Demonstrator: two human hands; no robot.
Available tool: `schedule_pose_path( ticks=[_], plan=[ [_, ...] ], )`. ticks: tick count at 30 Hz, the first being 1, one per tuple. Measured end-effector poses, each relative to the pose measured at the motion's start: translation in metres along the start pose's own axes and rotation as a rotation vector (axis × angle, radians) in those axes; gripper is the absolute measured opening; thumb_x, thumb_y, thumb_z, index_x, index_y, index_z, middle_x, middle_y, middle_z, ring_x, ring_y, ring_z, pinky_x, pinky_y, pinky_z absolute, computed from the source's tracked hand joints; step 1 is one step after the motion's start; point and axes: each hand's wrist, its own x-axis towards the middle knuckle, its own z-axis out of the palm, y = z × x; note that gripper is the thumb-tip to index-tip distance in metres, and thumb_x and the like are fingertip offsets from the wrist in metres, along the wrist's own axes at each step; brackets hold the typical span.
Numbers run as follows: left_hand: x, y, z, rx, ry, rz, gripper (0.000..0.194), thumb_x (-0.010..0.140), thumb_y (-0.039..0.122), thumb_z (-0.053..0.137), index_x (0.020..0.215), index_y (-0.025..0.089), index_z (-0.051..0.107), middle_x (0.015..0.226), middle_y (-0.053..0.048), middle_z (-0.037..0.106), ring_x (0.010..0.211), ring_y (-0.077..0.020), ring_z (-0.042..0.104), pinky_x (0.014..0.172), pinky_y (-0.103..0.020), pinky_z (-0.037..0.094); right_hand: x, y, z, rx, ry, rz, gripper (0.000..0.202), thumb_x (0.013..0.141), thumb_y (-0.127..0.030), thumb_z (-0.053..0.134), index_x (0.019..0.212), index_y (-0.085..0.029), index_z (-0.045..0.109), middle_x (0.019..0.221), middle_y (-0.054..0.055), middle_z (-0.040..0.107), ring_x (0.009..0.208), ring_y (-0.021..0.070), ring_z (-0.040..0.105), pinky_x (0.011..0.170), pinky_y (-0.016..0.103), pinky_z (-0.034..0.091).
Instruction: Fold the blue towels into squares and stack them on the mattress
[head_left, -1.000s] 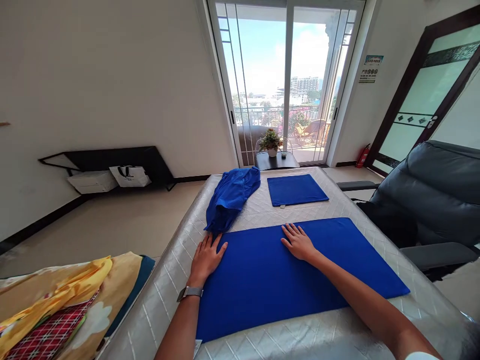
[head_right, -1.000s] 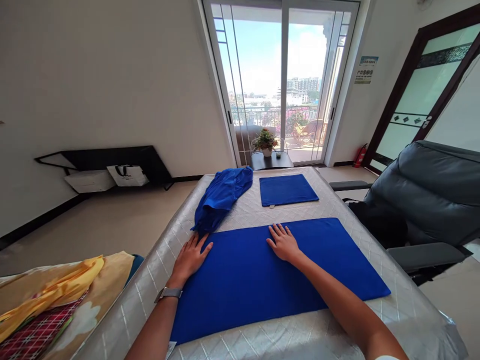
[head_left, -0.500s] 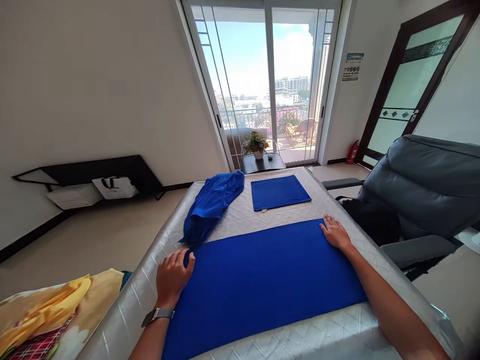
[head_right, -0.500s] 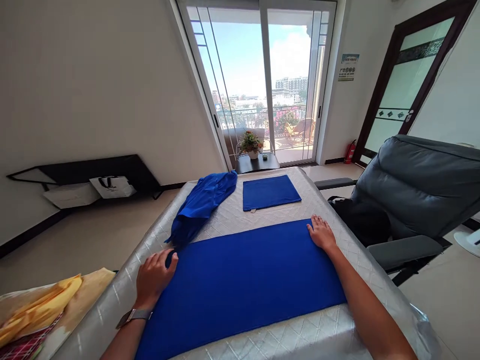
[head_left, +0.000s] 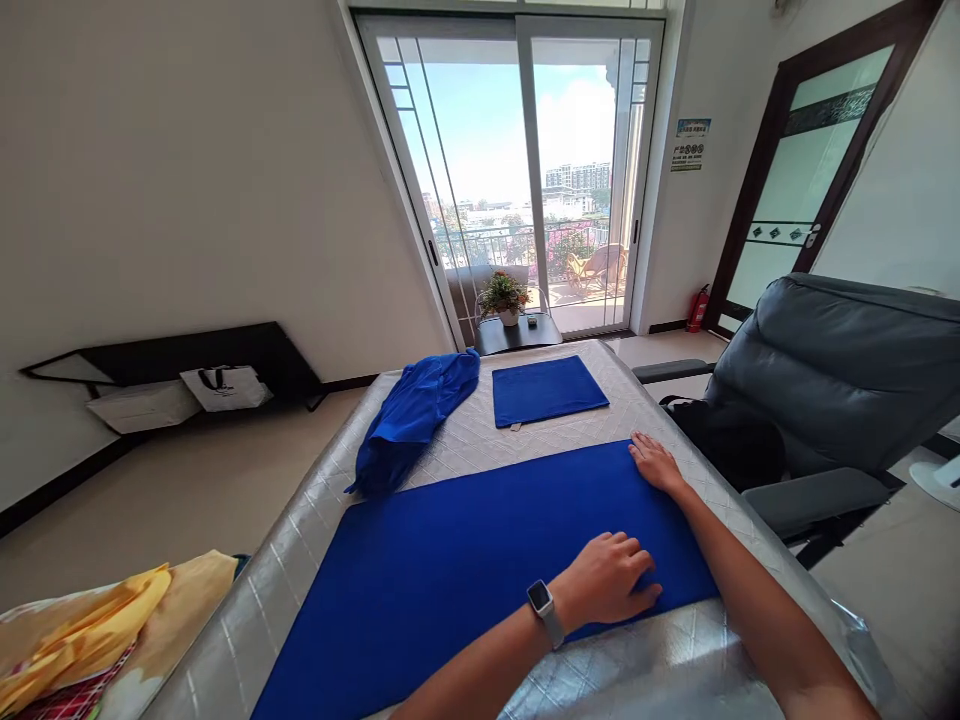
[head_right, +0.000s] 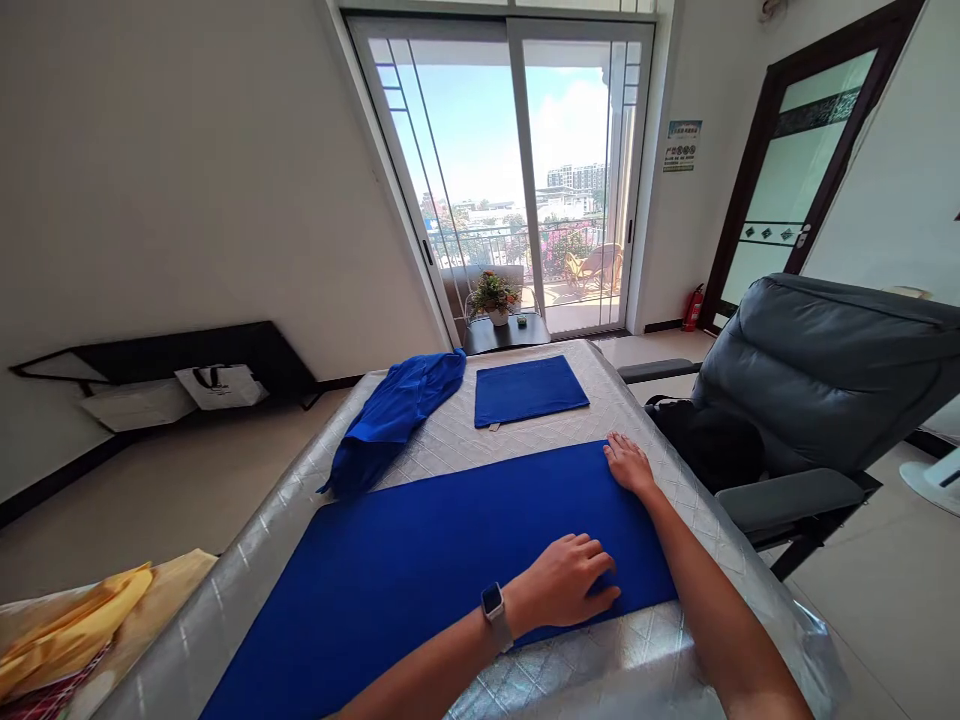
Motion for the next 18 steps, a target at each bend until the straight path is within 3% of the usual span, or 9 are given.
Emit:
schedule_pose_path(
  ticks=[3,6,9,12,18],
  plan=[
    [0.046,0.034,0.042,0.003,0.017,0.074,0.044,0.088,0.062,0.063,0.099,0.019,0.069,0.087,-0.008,0.069,0.082,-0.0236,0.066,0.066,-0.036,0.046,0.012,0.006,-0.016,0.027,0.001,0.017,0.052,0.104,-0.035,0.031,0.15,-0.023,0.053,0.159,0.004,0.046,0.146,0.0205,0.041,0.121,0.037,0.03],
    [0.077,0.053,0.065,-0.001,0.052,0.026,0.058,0.08,0.071,0.066,0.099,0.017,0.069,0.088,-0.013,0.071,0.079,-0.0274,0.066,0.061,-0.039,0.045,0.023,0.01,-0.032,0.035,0.012,0.05,0.045,0.1,-0.03,0.041,0.135,-0.017,0.067,0.141,0.011,0.063,0.134,0.0221,0.056,0.114,0.031,0.039],
    [0.097,0.065,0.075,-0.023,0.057,-0.002,0.046,0.085,0.063,0.064,0.094,0.018,0.071,0.089,-0.015,0.072,0.08,-0.0299,0.067,0.058,-0.04,0.043,0.031,0.013,-0.044,0.04,0.011,0.098,0.038,0.095,-0.027,0.053,0.122,-0.011,0.074,0.128,0.017,0.07,0.12,0.0248,0.065,0.104,0.03,0.047],
    [0.108,0.071,0.081,-0.065,0.054,0.043,0.024,0.092,0.041,0.059,0.085,0.021,0.071,0.09,-0.014,0.074,0.084,-0.0302,0.068,0.057,-0.041,0.044,0.034,0.014,-0.051,0.048,-0.008,0.11,0.028,0.089,-0.025,0.063,0.107,-0.011,0.079,0.116,0.016,0.075,0.11,0.0251,0.069,0.097,0.029,0.05],
    [0.116,0.075,0.082,-0.188,0.012,0.046,0.013,0.083,0.027,0.068,0.094,0.019,0.072,0.099,-0.018,0.076,0.095,-0.0367,0.07,0.067,-0.043,0.052,0.041,0.013,-0.055,0.055,-0.044,0.112,0.018,0.082,-0.028,0.073,0.093,-0.015,0.081,0.094,0.012,0.079,0.1,0.0268,0.073,0.089,0.03,0.054]
  ],
)
